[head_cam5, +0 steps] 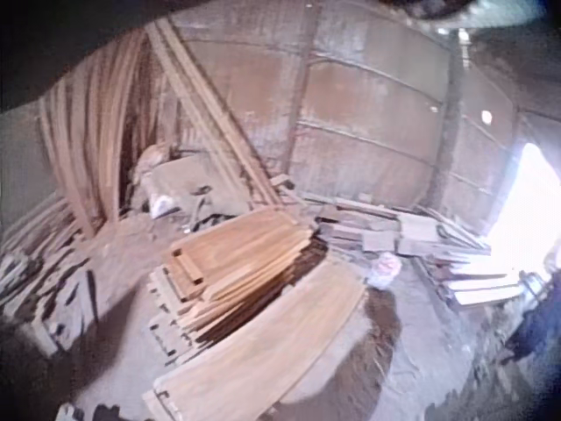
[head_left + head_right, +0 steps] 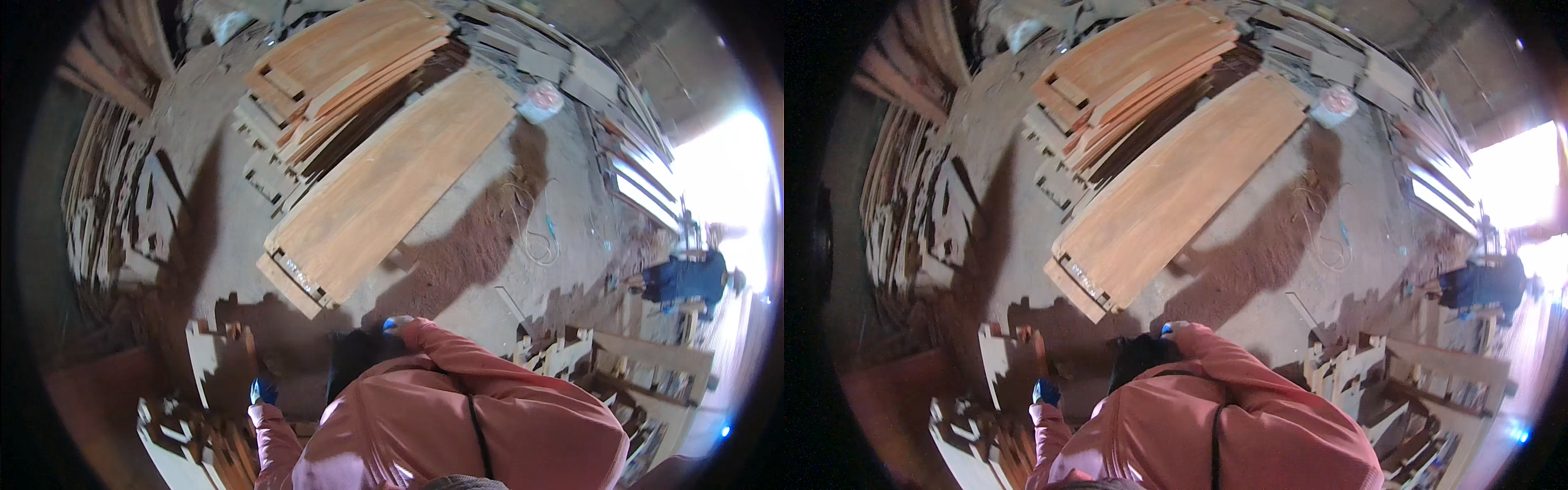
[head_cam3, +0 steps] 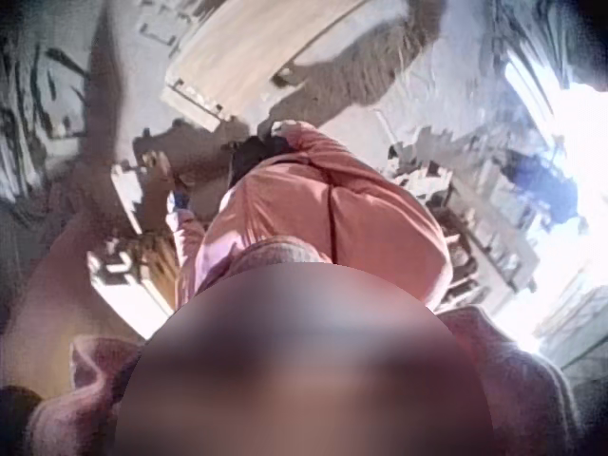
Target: The person carries a large wooden panel to a workbench, then uses a brush to apply a yellowish liquid finish to the surface. The person repeatedly dips the brush into a container and spreads the finish across the panel while another worker does the same on an adjacent piece.
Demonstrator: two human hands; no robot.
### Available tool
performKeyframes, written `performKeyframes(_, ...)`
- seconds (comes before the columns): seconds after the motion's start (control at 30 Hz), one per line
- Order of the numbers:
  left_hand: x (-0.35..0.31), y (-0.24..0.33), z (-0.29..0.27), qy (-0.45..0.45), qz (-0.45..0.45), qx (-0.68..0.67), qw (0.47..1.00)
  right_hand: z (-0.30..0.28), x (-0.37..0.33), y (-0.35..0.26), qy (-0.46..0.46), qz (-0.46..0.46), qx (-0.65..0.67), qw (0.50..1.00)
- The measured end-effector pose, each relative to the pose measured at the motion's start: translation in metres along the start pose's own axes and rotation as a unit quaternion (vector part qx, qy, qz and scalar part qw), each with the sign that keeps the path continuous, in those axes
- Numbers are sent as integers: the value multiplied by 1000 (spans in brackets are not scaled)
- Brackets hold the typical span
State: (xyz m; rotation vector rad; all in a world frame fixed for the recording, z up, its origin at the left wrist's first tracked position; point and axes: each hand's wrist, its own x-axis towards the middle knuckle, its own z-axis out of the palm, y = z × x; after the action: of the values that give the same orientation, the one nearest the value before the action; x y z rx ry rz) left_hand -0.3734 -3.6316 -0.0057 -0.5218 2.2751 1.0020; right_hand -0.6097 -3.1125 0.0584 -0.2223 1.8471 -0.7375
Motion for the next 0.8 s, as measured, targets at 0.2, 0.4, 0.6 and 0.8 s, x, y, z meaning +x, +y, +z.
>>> performKeyframes(0.2, 104, 46, -49, -63, -138, -391, 908, 26, -6, 5, 118, 48, 106, 986)
performKeyframes(0.4, 201, 19, -73, -133, -33, -436, 890, 95, -31, 63, 268, 309, 185, 893)
performKeyframes(0.6, 271, -49, -196, -41, -73, -334, 939, 147, 18, 23, 309, 297, 235, 872)
performKeyframes(0.8, 225, -32, -313, -77, -101, -99, 987, 134, 94, -130, 318, -8, 432, 844)
